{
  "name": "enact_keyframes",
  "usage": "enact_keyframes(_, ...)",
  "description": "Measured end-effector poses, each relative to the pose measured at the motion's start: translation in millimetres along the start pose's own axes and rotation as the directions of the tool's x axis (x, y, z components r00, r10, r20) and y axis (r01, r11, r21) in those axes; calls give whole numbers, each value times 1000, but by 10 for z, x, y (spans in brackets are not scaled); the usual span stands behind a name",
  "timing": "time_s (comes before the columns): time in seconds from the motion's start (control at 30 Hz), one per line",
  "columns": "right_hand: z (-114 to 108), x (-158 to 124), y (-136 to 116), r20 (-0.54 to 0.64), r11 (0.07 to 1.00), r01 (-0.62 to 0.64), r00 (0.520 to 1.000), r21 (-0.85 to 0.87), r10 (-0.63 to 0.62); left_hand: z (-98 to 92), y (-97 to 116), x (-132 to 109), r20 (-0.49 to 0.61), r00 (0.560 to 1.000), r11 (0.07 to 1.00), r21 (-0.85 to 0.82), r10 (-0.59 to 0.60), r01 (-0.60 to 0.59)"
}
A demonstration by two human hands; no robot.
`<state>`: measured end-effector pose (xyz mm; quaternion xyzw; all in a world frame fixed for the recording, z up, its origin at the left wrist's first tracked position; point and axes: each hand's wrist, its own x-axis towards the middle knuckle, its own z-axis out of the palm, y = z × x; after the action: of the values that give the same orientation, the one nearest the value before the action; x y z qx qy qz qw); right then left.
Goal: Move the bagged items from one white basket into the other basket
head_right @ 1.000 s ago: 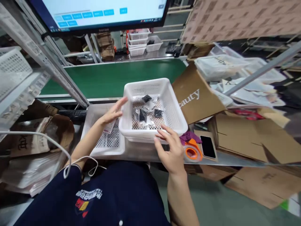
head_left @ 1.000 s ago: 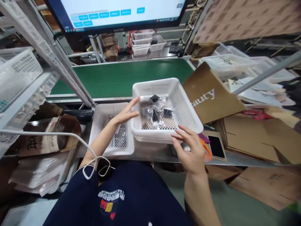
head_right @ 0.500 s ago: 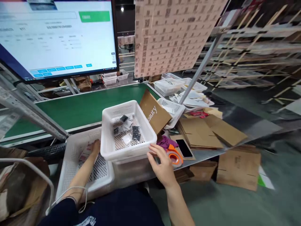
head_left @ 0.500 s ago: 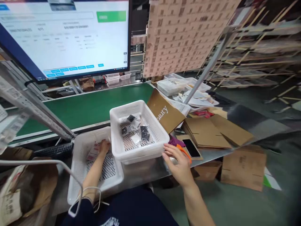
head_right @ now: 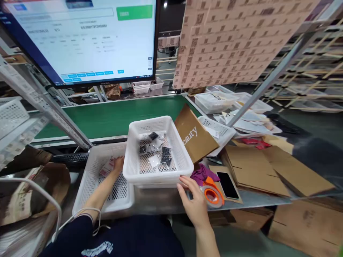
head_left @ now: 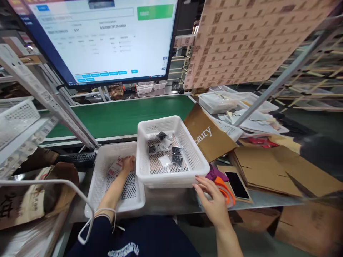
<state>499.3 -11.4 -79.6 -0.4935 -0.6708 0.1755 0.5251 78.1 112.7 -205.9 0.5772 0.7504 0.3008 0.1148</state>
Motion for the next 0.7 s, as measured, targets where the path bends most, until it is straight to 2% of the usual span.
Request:
enact_keyframes(0.07, -32, -4, 29, 4, 1000, 0, 1000, -16, 0, -97, 67, 56, -154, 988, 996, -90, -25, 11)
enact_keyframes(0.1, -58, -10, 46, 2, 1000, 0, 1000, -25, 0, -183, 125, 105, -256, 965, 991, -136, -47, 12)
enact_keyframes(0.2, -148, -41, 111, -15, 999, -24, 1000, -45, 24, -559, 406, 307, -538, 837, 964, -262, -101, -52)
enact_keyframes(0.23, -170, -56, 134, -20, 998, -40, 999, -42, 40, -701, 521, 378, -590, 803, 953, -285, -91, -101)
enact_keyframes(0.27, -182, -74, 156, -20, 998, -56, 998, -34, 55, -836, 631, 446, -605, 795, 940, -297, -49, -168)
enact_keyframes(0.3, -184, -95, 176, -21, 997, -70, 997, -26, 70, -956, 725, 505, -582, 812, 919, -302, 32, -252)
enact_keyframes(0.37, -158, -144, 205, -17, 996, -93, 996, -13, 93, -1122, 814, 580, -446, 854, 836, -333, 268, -436)
enact_keyframes(0.4, -136, -172, 214, -17, 995, -102, 995, -10, 102, -1158, 796, 585, -371, 860, 801, -358, 350, -481)
enact_keyframes(0.43, -113, -200, 220, -19, 994, -109, 994, -9, 109, -1161, 733, 562, -304, 876, 801, -370, 374, -470)
enact_keyframes(0.47, -92, -226, 224, -23, 994, -112, 993, -6, 112, -1131, 632, 510, -229, 917, 857, -337, 327, -390)
enact_keyframes(0.5, -77, -248, 226, -25, 993, -115, 993, -1, 115, -1073, 500, 428, -152, 965, 935, -253, 215, -248)
enact_keyframes(0.53, -71, -265, 228, -25, 993, -116, 993, 4, 116, -992, 350, 317, -74, 995, 988, -135, 68, -78)
enact_keyframes(0.57, -74, -277, 229, -25, 993, -116, 993, 6, 116, -894, 195, 183, 15, 996, 996, 28, -90, 90)
enact_keyframes(0.6, -89, -282, 230, -22, 993, -115, 993, 2, 115, -789, 48, 31, 94, 976, 972, 145, -198, 184)
enact_keyframes(0.67, -144, -277, 235, -14, 993, -119, 993, -11, 119, -588, -182, -297, 188, 934, 928, 280, -305, 246)
enact_keyframes(0.7, -179, -269, 242, -13, 992, -123, 992, -17, 123, -506, -250, -457, 211, 925, 918, 315, -316, 242)
